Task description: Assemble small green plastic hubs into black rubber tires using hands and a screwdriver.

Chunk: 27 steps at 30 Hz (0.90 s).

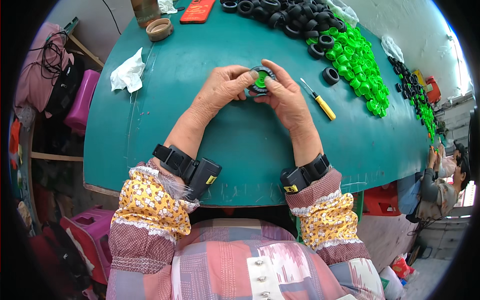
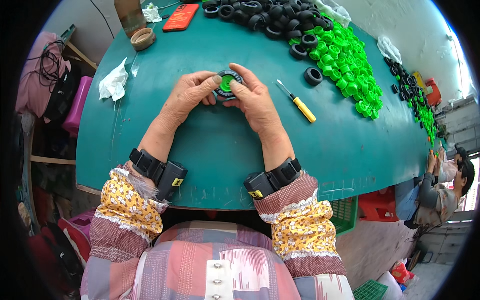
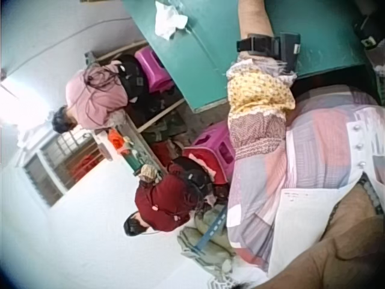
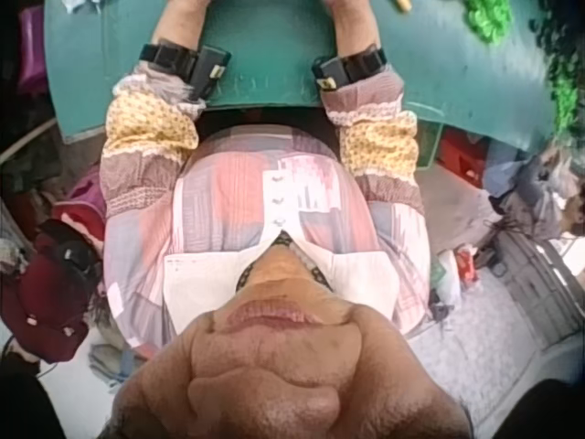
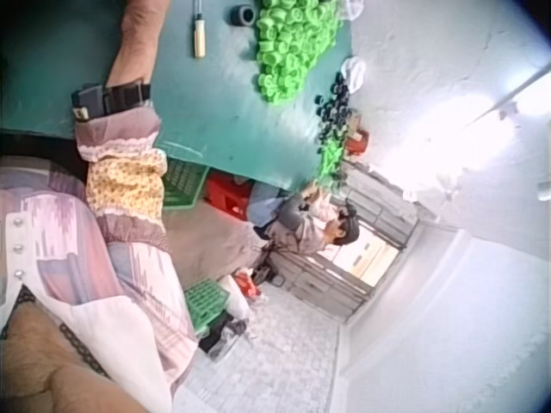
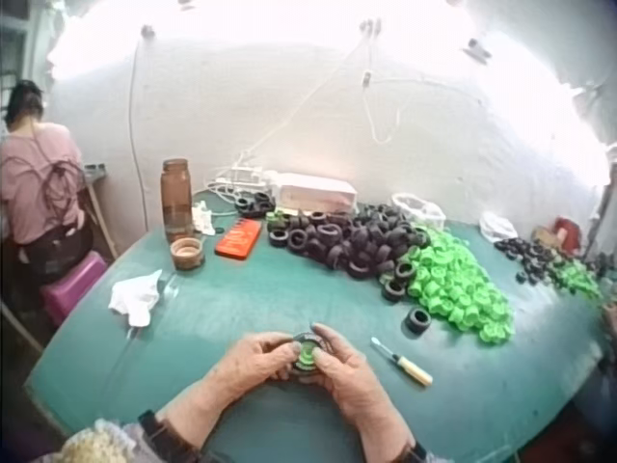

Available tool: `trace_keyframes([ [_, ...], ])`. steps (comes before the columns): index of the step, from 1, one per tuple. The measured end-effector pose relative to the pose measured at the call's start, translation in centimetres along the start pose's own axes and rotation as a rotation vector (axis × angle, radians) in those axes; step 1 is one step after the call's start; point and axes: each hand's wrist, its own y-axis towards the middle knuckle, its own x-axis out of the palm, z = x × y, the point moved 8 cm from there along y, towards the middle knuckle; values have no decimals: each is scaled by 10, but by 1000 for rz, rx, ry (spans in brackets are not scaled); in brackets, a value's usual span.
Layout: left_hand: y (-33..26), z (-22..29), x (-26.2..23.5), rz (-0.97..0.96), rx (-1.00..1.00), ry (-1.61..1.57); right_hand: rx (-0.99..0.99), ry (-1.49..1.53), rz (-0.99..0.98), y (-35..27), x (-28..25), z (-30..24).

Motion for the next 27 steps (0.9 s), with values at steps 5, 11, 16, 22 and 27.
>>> trace_keyframes([
  [5, 2, -9, 2, -16, 62, -23, 38, -154, 35, 0, 3, 7],
  [11, 3, -7, 2, 68, 134, 46, 38, -195, 94, 2, -4, 11],
  [16, -2, 0, 4, 89, 49, -132, 4, 0, 141, 1, 2, 14],
  [22, 0, -2, 0, 151, 99, -64, -22, 126, 189, 3, 7, 20],
  [27, 4, -7, 3, 179, 237, 143, -30, 166, 178, 4, 3, 19],
])
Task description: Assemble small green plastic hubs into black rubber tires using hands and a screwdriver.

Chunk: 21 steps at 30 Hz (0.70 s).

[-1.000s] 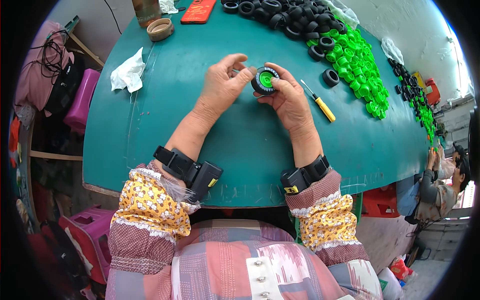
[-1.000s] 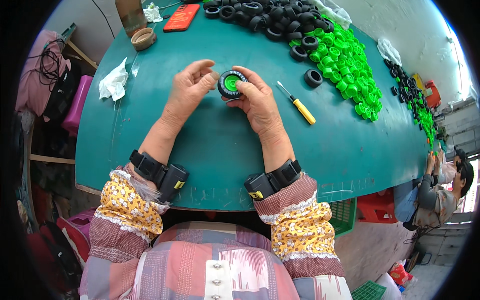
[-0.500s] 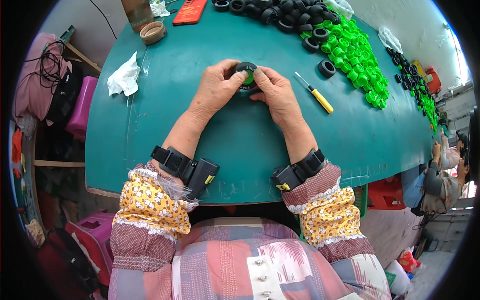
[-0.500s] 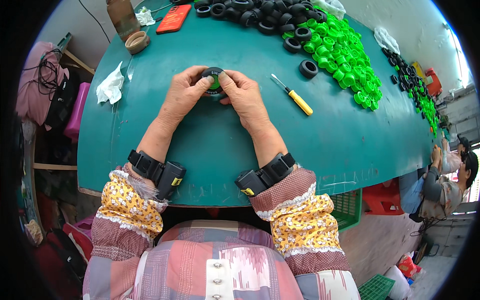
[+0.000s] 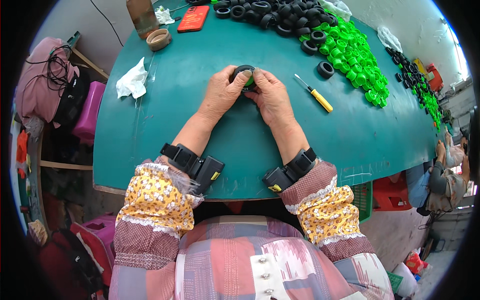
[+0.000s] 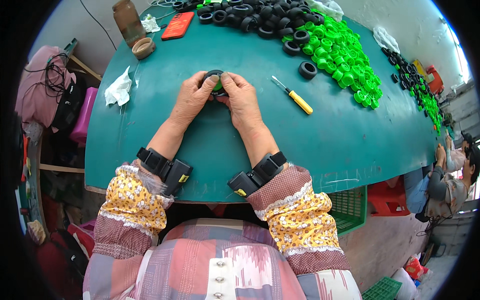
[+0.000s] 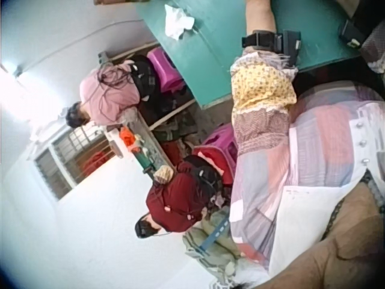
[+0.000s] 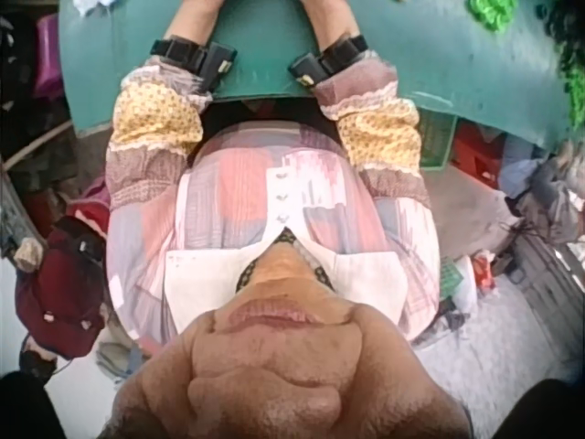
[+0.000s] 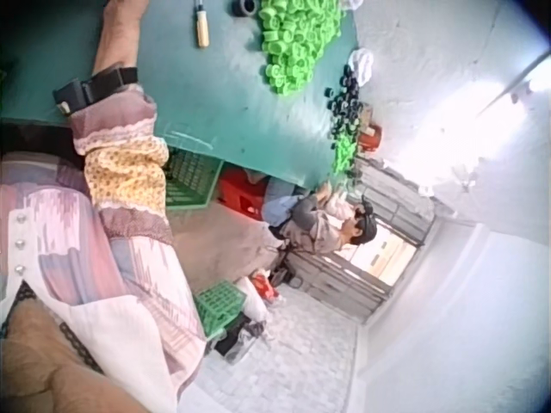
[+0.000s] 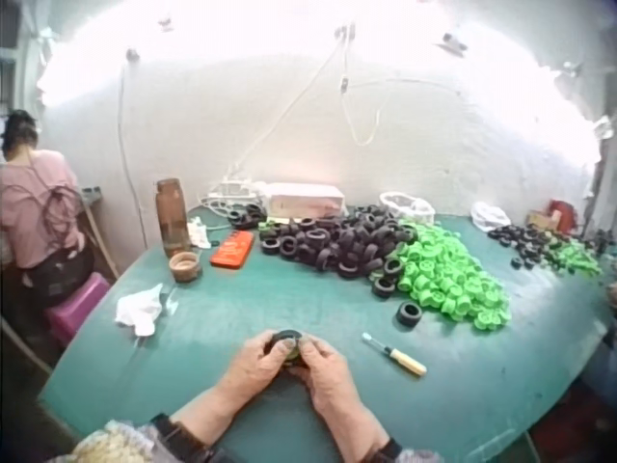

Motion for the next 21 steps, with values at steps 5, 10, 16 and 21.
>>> trace_keyframes([
  [5, 5, -10, -1, 16, -39, 103, -14, 12, -25, 3, -3, 4],
  [10, 5, 1, 10, -14, -173, -25, 1, 88, -26, 1, -7, 4],
  [16, 16, 45, 10, 65, -33, 91, -68, 173, 8, 3, 1, -22],
  [21, 8, 98, -4, 226, 170, -7, -208, 240, -124, -16, 40, -58],
])
